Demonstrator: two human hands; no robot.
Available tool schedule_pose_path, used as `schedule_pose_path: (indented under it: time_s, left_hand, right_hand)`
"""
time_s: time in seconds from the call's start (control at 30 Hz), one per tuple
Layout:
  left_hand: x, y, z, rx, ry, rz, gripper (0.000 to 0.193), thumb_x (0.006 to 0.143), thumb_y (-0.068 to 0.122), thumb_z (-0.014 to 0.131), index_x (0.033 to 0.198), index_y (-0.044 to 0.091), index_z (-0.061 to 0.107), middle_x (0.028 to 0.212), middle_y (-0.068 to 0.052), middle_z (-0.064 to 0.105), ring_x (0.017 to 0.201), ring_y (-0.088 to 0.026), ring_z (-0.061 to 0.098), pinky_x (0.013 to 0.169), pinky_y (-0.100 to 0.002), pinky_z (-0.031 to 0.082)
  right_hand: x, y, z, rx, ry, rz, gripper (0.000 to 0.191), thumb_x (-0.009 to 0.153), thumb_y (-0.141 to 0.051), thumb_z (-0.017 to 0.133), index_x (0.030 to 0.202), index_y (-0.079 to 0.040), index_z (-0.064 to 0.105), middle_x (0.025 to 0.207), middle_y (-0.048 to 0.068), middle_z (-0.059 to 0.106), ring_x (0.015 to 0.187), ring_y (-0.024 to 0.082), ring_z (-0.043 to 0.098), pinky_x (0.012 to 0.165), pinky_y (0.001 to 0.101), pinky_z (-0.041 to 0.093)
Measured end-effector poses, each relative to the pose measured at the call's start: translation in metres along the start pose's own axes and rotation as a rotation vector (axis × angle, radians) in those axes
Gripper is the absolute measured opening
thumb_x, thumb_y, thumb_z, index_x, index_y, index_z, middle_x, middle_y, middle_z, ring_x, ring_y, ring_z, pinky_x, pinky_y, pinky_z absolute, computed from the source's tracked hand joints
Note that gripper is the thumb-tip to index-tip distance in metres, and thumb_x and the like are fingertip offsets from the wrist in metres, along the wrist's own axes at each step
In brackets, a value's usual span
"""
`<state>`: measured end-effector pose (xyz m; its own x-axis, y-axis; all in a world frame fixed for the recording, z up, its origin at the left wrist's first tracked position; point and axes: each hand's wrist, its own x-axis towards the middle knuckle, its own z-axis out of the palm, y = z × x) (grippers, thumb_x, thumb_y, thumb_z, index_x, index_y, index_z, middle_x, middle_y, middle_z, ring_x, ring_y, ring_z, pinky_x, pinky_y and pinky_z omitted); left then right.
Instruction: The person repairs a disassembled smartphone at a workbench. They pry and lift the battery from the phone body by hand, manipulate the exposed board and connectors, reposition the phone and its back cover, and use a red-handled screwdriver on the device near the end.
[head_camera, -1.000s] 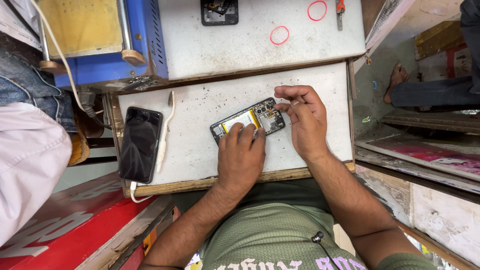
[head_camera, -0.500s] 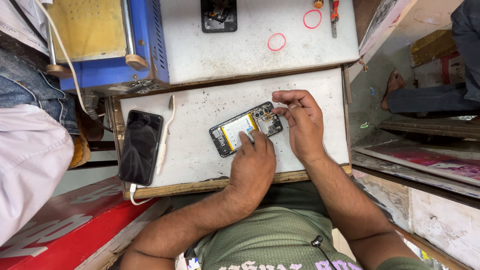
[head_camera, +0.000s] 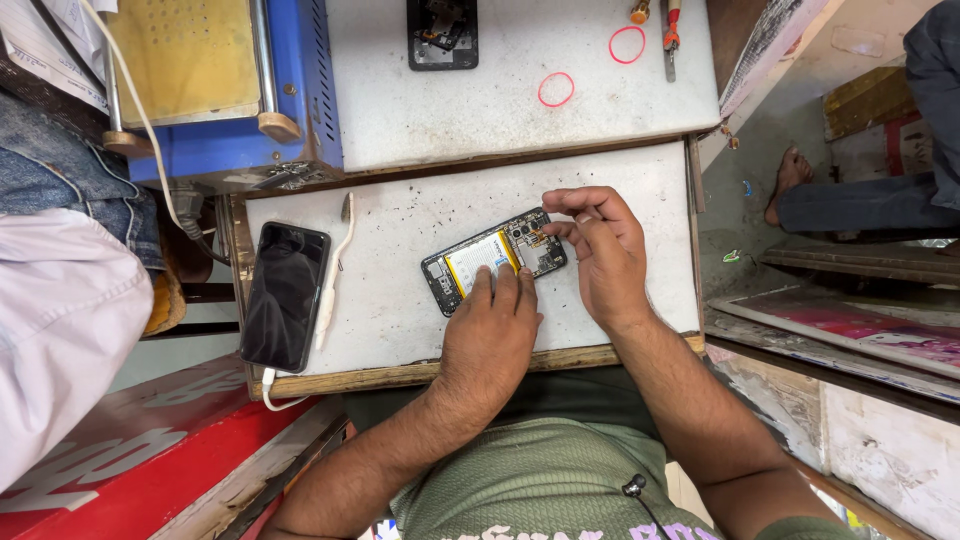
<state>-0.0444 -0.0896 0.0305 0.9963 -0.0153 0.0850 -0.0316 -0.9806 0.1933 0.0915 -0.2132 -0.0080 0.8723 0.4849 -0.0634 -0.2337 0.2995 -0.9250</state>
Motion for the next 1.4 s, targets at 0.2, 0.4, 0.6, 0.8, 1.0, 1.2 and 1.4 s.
schedule_pose_path:
  time_s: [0.2,0.4,0.6,0.8,1.0,1.2,1.4]
  left_hand:
    - [-0.001,-0.001,0.0,0.004,0.029,0.006,0.056,0.087,0.031,0.077,0.129,-0.005,0.065,0.124,-0.023,0.064,0.116,-0.038,0.063,0.087,-0.039,0.06]
    - [0.002,-0.022,0.008,-0.259,0.137,-0.067,0.047,0.088,0.024,0.078,0.128,0.0,0.068,0.122,-0.015,0.063,0.117,-0.032,0.058,0.093,-0.044,0.055]
    - [-0.007,-0.024,0.018,-0.286,0.262,-0.026,0.043,0.088,0.019,0.078,0.127,0.004,0.07,0.124,-0.016,0.062,0.119,-0.032,0.058,0.095,-0.045,0.055]
    - [-0.006,-0.02,0.025,-0.152,0.27,0.032,0.041,0.09,0.019,0.079,0.126,0.003,0.071,0.123,-0.018,0.062,0.121,-0.034,0.059,0.094,-0.044,0.056]
    - [-0.004,-0.031,0.02,-0.033,0.212,0.088,0.032,0.093,0.015,0.07,0.124,0.01,0.074,0.119,-0.014,0.064,0.121,-0.037,0.058,0.089,-0.046,0.055]
    - [0.0,-0.04,0.019,-0.009,0.153,0.117,0.028,0.095,0.017,0.068,0.122,0.015,0.075,0.121,-0.013,0.066,0.123,-0.037,0.058,0.086,-0.047,0.052]
    - [-0.002,-0.045,0.026,-0.215,0.23,0.065,0.034,0.093,0.019,0.075,0.126,0.01,0.071,0.125,-0.007,0.066,0.128,-0.032,0.055,0.098,-0.047,0.048]
  right_hand:
    - [0.0,0.0,0.0,0.012,0.008,-0.006,0.021,0.108,-0.005,0.041,0.119,-0.005,0.059,0.127,0.015,0.066,0.122,0.022,0.063,0.101,0.0409,0.055]
    - [0.0,-0.002,0.001,0.017,0.007,-0.003,0.021,0.108,-0.005,0.041,0.118,-0.005,0.059,0.127,0.014,0.066,0.122,0.022,0.063,0.101,0.0411,0.055]
    - [-0.001,-0.003,0.002,0.027,-0.009,-0.002,0.022,0.107,-0.005,0.041,0.119,-0.005,0.059,0.127,0.014,0.066,0.122,0.021,0.063,0.101,0.0407,0.054]
    - [0.0,-0.003,0.001,-0.027,-0.011,-0.005,0.022,0.108,-0.005,0.04,0.119,-0.005,0.059,0.126,0.014,0.066,0.121,0.021,0.064,0.101,0.0404,0.056]
    - [0.0,-0.002,0.001,-0.02,-0.006,0.003,0.022,0.109,-0.006,0.039,0.118,-0.005,0.059,0.125,0.015,0.067,0.12,0.021,0.064,0.1,0.0403,0.056]
    - [0.001,-0.002,0.002,-0.024,-0.025,0.001,0.022,0.109,-0.006,0.039,0.118,-0.004,0.059,0.125,0.015,0.067,0.12,0.021,0.064,0.101,0.0403,0.057]
    - [-0.008,-0.008,0.009,-0.587,-0.103,-0.173,0.032,0.098,0.006,0.044,0.12,-0.002,0.065,0.125,0.013,0.069,0.119,0.023,0.067,0.105,0.0367,0.055]
